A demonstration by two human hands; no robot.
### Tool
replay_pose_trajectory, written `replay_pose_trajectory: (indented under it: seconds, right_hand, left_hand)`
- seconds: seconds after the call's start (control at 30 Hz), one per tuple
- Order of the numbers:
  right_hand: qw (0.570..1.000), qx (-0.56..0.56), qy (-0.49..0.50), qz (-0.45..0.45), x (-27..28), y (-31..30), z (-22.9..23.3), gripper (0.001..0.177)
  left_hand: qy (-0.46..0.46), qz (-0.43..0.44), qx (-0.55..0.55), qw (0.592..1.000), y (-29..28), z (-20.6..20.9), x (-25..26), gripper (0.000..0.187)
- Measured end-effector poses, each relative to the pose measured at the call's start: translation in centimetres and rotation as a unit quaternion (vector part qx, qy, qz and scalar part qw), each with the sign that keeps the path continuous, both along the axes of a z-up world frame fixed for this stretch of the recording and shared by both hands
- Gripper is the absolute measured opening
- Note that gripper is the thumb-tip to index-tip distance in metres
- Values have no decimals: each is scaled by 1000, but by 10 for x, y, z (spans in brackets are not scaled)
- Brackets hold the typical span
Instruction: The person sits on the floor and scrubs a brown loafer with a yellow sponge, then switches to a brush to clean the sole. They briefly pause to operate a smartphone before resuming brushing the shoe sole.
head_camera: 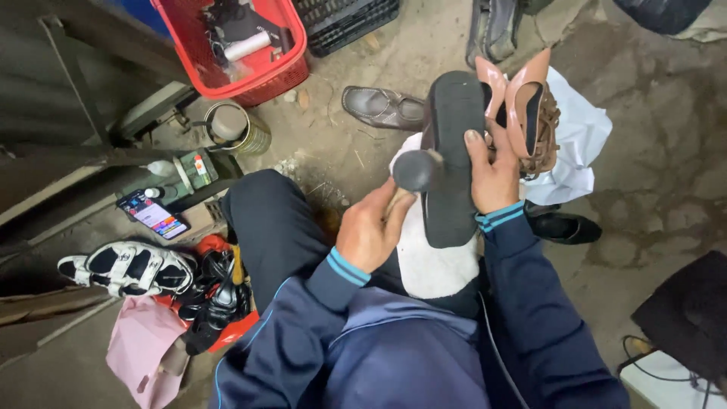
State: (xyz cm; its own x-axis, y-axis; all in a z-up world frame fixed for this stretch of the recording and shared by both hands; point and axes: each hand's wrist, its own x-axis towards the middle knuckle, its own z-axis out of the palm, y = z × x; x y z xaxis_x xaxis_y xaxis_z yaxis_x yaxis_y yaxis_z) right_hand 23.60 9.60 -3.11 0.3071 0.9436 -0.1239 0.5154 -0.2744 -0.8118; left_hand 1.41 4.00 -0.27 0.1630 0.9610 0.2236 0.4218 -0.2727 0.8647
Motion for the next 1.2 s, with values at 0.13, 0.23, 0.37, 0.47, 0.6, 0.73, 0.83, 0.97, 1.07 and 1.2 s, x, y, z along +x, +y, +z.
replay_pose_trajectory:
  seconds: [0.13,0.23,0.37,0.47,0.6,0.73,0.83,0.97,1.07,1.2]
  right_hand:
    - [995,85,-31,-34,31,4,-43,53]
    - [996,71,-7,-58,25,5,-52,56]
    - [994,80,25,-72,36,-5,-67,60]
    - [993,93,11,-77,16,2,-33,62]
    - [983,78,58,-154,7,4,-32,65]
    - [969,52,47,-238,27,-11,-65,68]
    - [958,-2,49,-282,33,-17,-77,74]
    - [945,15,70,-319,34,-26,-86,66]
    - [939,40,98,-326,27,-28,-58,64]
    - [919,51,221,-324,17,-38,-48,59]
  left_hand:
    - [-41,7,16,999,-17,-21,0,28]
    - [-21,-7,-14,1000,-8,-13,4,36]
    - [-43,1,-7,999,-26,-14,-4,29]
    - [-3,-7,35,999,-28,-19,-2,25]
    - [-70,21,-6,997,-32,-20,-3,28]
    - [-34,-10,-8,999,-28,-22,2,34]
    - [-72,11,-2,997,-33,-11,-2,17]
    - [-47,9,48,998,-41,-25,6,20]
    - [-22,-13,20,999,-33,-4,10,31]
    - [-17,-15,41,999,-37,-20,9,28]
